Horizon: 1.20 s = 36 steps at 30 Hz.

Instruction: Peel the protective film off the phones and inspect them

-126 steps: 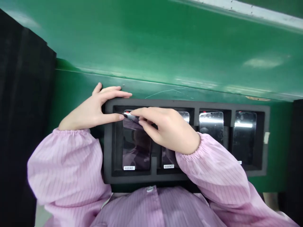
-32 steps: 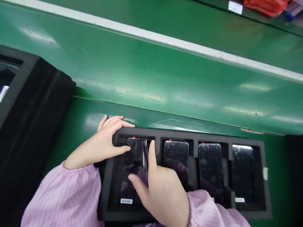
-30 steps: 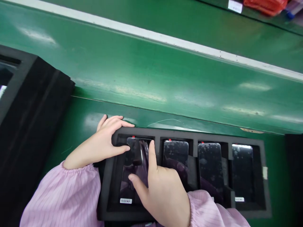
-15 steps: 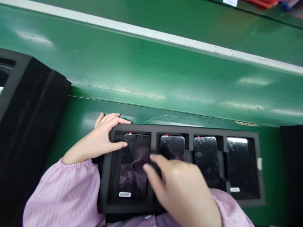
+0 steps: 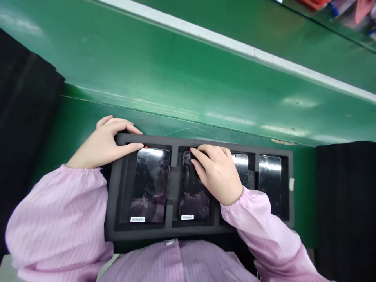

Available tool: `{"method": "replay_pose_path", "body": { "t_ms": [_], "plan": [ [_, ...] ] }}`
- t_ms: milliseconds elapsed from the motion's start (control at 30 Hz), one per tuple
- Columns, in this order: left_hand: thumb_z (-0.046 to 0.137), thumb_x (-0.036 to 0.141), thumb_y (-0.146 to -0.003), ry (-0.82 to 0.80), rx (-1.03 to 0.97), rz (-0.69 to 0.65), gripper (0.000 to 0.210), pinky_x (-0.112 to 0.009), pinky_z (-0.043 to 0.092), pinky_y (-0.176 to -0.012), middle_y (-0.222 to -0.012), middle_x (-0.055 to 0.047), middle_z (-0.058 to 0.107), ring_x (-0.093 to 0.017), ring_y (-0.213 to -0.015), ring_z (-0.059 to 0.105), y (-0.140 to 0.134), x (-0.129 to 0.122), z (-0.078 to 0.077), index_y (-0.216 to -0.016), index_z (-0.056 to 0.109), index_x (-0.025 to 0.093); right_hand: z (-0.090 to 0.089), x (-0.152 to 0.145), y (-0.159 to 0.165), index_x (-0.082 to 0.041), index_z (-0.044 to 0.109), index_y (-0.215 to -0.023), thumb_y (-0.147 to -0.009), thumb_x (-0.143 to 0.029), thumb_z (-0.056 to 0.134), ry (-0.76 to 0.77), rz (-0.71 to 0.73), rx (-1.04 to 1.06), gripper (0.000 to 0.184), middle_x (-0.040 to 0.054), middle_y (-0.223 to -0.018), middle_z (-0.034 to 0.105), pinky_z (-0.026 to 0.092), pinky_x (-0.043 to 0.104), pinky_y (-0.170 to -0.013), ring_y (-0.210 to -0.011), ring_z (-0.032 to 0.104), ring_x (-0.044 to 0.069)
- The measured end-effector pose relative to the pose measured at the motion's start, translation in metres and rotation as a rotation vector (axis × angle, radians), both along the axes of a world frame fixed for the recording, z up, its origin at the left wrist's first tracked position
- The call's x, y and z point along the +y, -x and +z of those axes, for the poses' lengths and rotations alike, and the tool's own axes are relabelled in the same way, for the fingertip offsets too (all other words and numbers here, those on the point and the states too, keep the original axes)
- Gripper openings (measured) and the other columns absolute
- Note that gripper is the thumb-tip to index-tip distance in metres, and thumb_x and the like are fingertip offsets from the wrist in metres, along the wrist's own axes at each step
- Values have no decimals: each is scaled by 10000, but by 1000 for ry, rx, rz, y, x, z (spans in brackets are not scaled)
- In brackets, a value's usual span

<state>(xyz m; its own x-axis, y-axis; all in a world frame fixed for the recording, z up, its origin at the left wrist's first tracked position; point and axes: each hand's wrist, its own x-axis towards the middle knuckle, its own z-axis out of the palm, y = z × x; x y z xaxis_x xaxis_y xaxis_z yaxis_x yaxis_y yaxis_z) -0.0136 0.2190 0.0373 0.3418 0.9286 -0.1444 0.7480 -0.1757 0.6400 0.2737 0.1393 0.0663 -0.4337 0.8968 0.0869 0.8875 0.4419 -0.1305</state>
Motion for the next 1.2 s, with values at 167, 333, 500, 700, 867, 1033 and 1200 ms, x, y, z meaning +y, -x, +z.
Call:
{"method": "replay_pose_path", "body": {
  "t_ms": [167, 333, 500, 700, 867, 1033, 1200],
  "plan": [
    [695, 522, -797, -33, 10, 4, 322, -491, 239, -1219, -1037, 0, 686, -234, -1155, 573, 0, 1, 0, -936, 664, 233, -6, -4, 6, -88, 649, -1179, -972, -203, 531, -14, -73, -27, 265, 132, -1078, 644, 404, 393, -795, -950, 534, 258],
    [707, 531, -775, -42, 9, 11, 323, -489, 234, -1216, -1035, 10, 687, -231, -1139, 577, 1, 1, -1, -910, 664, 240, -10, 5, -6, -149, 677, -1106, -966, -215, 563, 84, -34, 197, 192, 94, -1008, 656, 448, 357, -771, -891, 555, 220],
    [713, 503, -774, -32, 12, 25, 298, -479, 246, -1207, -1025, 9, 689, -230, -1139, 571, 0, 1, -1, -898, 663, 237, -4, 10, -19, -171, 650, -875, -925, -92, 539, 121, 48, 338, 144, 63, -1013, 695, 486, 322, -815, -901, 613, 181],
    [720, 507, -767, -33, -3, 34, 310, -459, 235, -1207, -1017, 13, 687, -231, -1134, 565, 0, 1, -2, -894, 673, 228, 3, 13, -35, -191, 548, -743, -807, 13, 472, 183, 41, 398, 227, 46, -1042, 707, 519, 284, -814, -958, 669, 158],
    [716, 467, -783, -37, 0, 31, 287, -452, 257, -1187, -1009, 11, 691, -227, -1127, 557, 0, 0, 1, -901, 684, 208, 3, 16, -37, -186, 504, -683, -788, 26, 445, 178, 31, 429, 244, 61, -1034, 683, 535, 270, -788, -952, 673, 155],
    [718, 455, -786, -36, -5, 53, 287, -439, 301, -1164, -1011, 9, 690, -231, -1155, 535, -2, -2, 3, -915, 696, 200, 1, 18, -35, -188, 422, -607, -819, -29, 483, 135, 17, 433, 272, 59, -958, 684, 529, 270, -714, -852, 674, 149],
    [711, 455, -781, -41, -2, 61, 313, -444, 319, -1154, -1022, 2, 685, -247, -1167, 530, -2, -2, 4, -934, 708, 182, -1, 19, -36, -184, 345, -557, -796, -22, 476, 112, 41, 429, 317, 44, -962, 703, 504, 259, -662, -830, 684, 144]
  ]
}}
